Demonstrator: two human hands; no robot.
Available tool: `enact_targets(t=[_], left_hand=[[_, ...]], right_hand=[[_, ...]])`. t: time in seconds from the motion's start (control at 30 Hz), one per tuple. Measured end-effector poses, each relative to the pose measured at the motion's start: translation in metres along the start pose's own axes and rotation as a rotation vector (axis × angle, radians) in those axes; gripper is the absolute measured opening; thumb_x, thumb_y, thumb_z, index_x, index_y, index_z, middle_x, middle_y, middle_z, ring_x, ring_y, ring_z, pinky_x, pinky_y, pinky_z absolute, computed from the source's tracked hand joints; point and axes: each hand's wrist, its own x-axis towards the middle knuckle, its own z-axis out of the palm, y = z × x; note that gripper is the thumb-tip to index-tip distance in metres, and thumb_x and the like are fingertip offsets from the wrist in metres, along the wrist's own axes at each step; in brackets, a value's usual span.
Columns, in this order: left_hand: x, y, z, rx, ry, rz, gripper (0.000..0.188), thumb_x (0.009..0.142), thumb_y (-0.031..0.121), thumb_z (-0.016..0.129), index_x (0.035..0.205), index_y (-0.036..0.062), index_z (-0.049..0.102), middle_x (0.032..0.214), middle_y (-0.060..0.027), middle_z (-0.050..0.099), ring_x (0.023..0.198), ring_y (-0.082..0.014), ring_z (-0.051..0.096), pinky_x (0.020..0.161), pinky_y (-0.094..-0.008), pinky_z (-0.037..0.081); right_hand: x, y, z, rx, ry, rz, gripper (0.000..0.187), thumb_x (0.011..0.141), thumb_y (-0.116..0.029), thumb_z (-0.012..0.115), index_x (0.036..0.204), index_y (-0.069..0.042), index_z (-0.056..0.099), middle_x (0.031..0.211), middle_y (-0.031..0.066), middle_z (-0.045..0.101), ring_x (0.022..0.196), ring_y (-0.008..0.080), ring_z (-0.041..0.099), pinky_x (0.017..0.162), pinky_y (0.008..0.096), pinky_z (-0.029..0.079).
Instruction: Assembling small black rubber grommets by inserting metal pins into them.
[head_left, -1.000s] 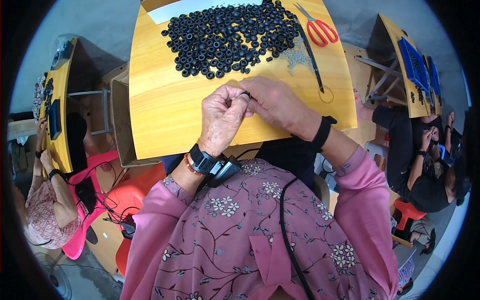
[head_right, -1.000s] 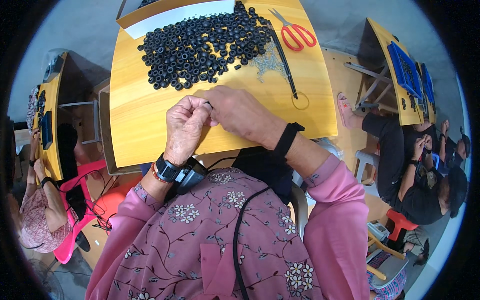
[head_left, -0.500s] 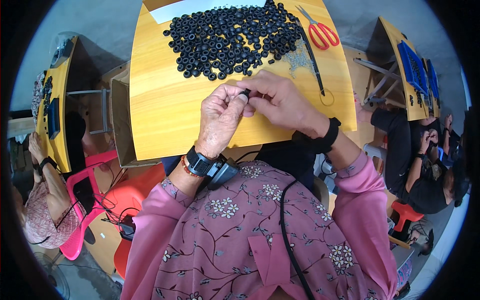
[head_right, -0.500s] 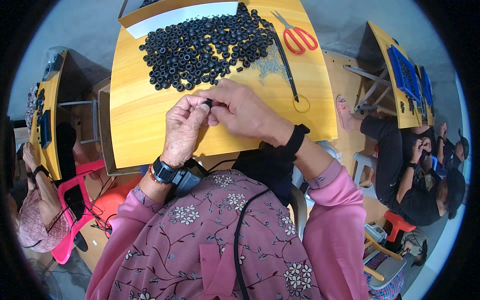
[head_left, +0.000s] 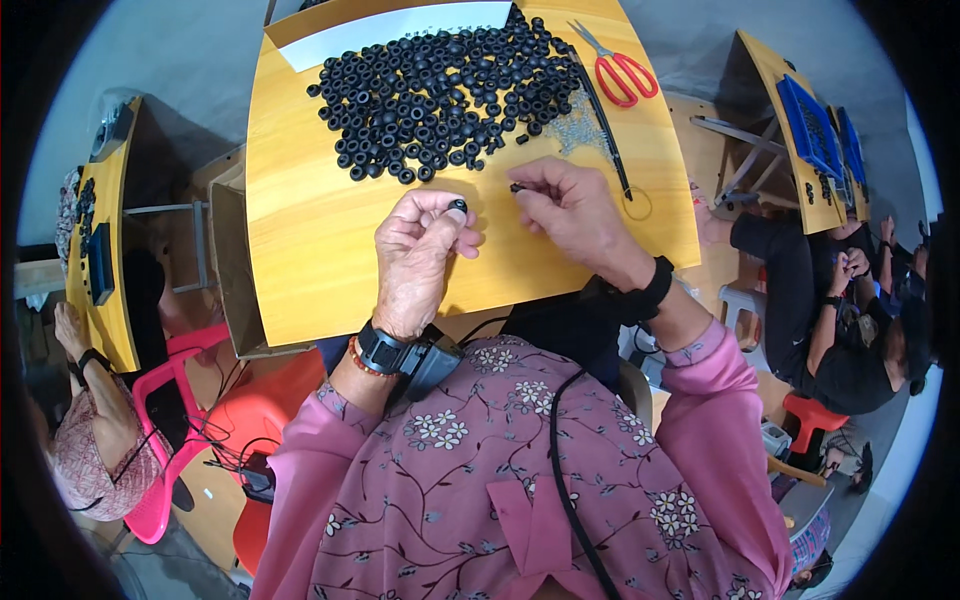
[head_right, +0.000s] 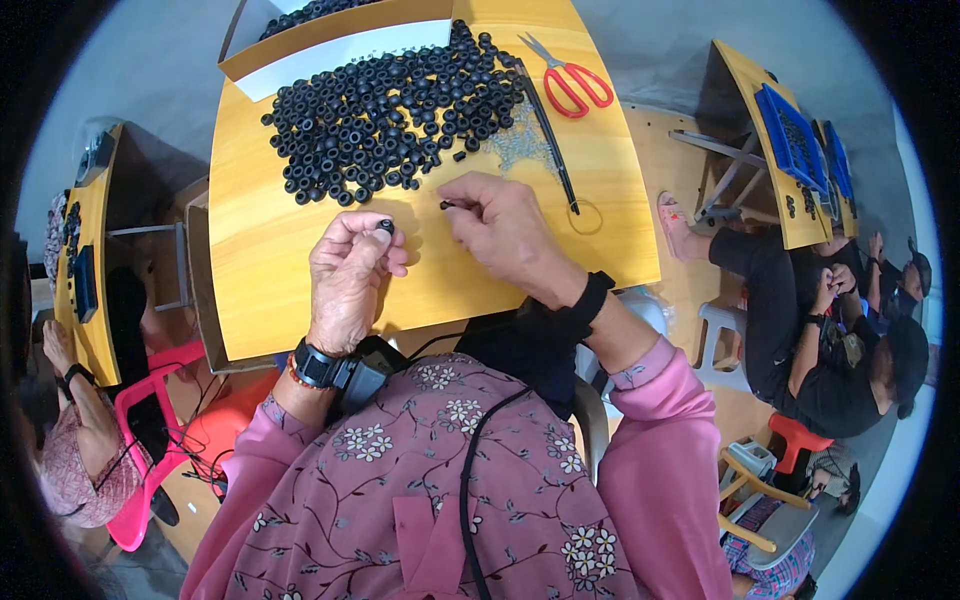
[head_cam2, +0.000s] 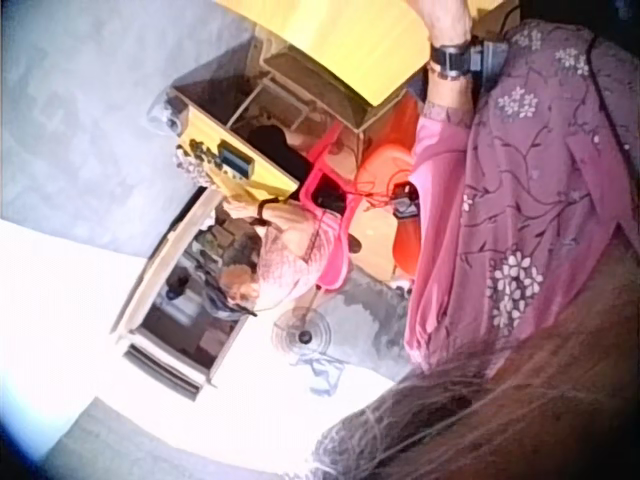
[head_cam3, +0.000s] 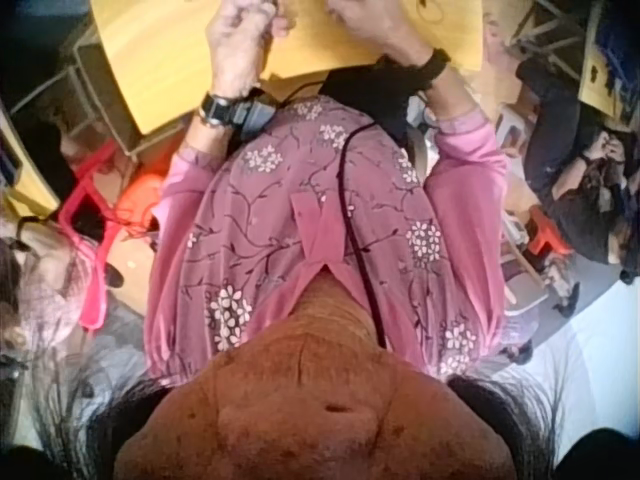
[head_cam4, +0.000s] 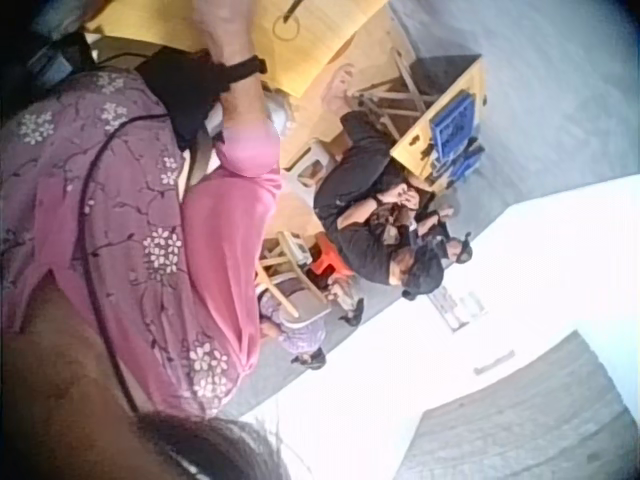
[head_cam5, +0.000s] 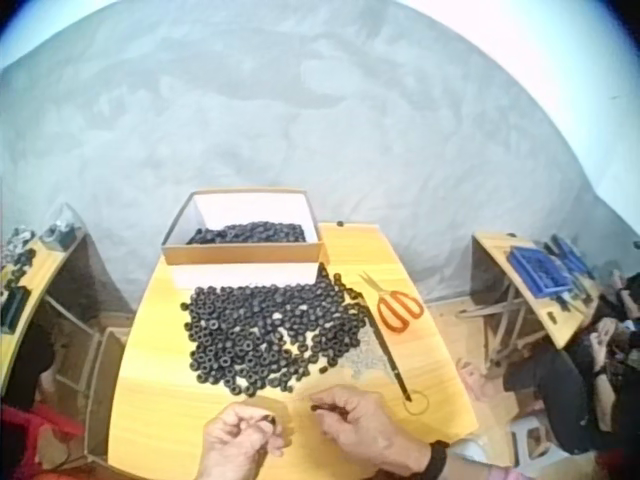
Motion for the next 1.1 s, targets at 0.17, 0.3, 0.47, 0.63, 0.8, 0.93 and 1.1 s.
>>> enact_targets(t=[0.17, 0.3, 0.47, 0.63, 0.8, 0.93, 1.1], left_hand=[[0.000, -0.002, -0.002, -0.025, -0.007, 0.017, 0.009, 0.097, 0.004, 0.061, 0.106, 0.0021, 0.063, 0.092, -0.0084, 0.069, 0.073, -0.0117, 0.066, 0.065, -0.0249, 0.055], [-0.001, -0.001, -0.002, -0.021, -0.015, 0.025, 0.010, 0.097, 0.004, 0.060, 0.107, 0.0028, 0.063, 0.092, -0.0087, 0.069, 0.074, -0.0122, 0.066, 0.065, -0.0251, 0.054], [-0.001, -0.005, -0.004, -0.084, -0.010, 0.056, 0.007, 0.096, 0.001, 0.060, 0.103, 0.0018, 0.062, 0.091, -0.0088, 0.068, 0.072, -0.0129, 0.067, 0.064, -0.0260, 0.055], [-0.002, -0.005, -0.006, -0.078, -0.025, 0.063, 0.008, 0.099, 0.007, 0.059, 0.106, 0.0025, 0.061, 0.094, -0.0091, 0.067, 0.075, -0.0135, 0.066, 0.065, -0.0263, 0.054], [0.001, -0.005, -0.007, -0.021, -0.046, 0.043, 0.011, 0.101, 0.011, 0.059, 0.108, 0.0025, 0.061, 0.095, -0.0087, 0.067, 0.075, -0.0130, 0.066, 0.064, -0.0266, 0.054], [0.002, -0.005, -0.007, -0.015, -0.065, 0.035, 0.012, 0.101, 0.012, 0.059, 0.109, 0.0022, 0.060, 0.097, -0.0085, 0.067, 0.076, -0.0128, 0.066, 0.067, -0.0269, 0.055], [0.003, -0.007, -0.002, 0.072, -0.071, 0.049, 0.013, 0.102, 0.012, 0.058, 0.109, 0.0013, 0.060, 0.103, -0.0096, 0.069, 0.083, -0.0136, 0.069, 0.074, -0.0282, 0.057]], right_hand=[[0.007, -0.011, -0.012, -0.180, -0.002, -0.002, 0.013, 0.086, -0.005, 0.062, 0.092, 0.006, 0.066, 0.085, 0.0156, 0.070, 0.069, 0.0263, 0.068, 0.063, 0.0348, 0.053], [0.017, -0.006, -0.013, -0.457, -0.023, -0.223, 0.014, 0.084, -0.006, 0.062, 0.091, 0.005, 0.065, 0.086, 0.0218, 0.068, 0.078, 0.0385, 0.067, 0.071, 0.0438, 0.053], [0.026, -0.008, -0.006, -0.569, -0.017, -0.295, 0.014, 0.082, -0.006, 0.063, 0.092, 0.005, 0.066, 0.086, 0.0230, 0.067, 0.083, 0.0422, 0.065, 0.077, 0.0481, 0.051], [0.027, -0.009, -0.006, -0.456, 0.021, -0.193, 0.012, 0.082, -0.002, 0.064, 0.092, 0.004, 0.066, 0.090, 0.0228, 0.067, 0.086, 0.0414, 0.065, 0.077, 0.0455, 0.052], [0.033, -0.001, -0.021, -0.416, 0.143, -0.273, 0.013, 0.083, 0.000, 0.063, 0.096, 0.002, 0.067, 0.091, 0.0213, 0.067, 0.085, 0.0403, 0.065, 0.075, 0.0445, 0.052], [0.051, -0.007, -0.032, -0.671, 0.111, -0.458, 0.013, 0.085, -0.003, 0.063, 0.097, 0.000, 0.067, 0.089, 0.0190, 0.063, 0.078, 0.0401, 0.063, 0.072, 0.0474, 0.051], [0.062, -0.004, -0.026, -0.875, -0.034, -0.432, 0.010, 0.087, -0.008, 0.062, 0.093, -0.001, 0.066, 0.089, 0.0180, 0.060, 0.079, 0.0404, 0.062, 0.072, 0.0497, 0.050]])
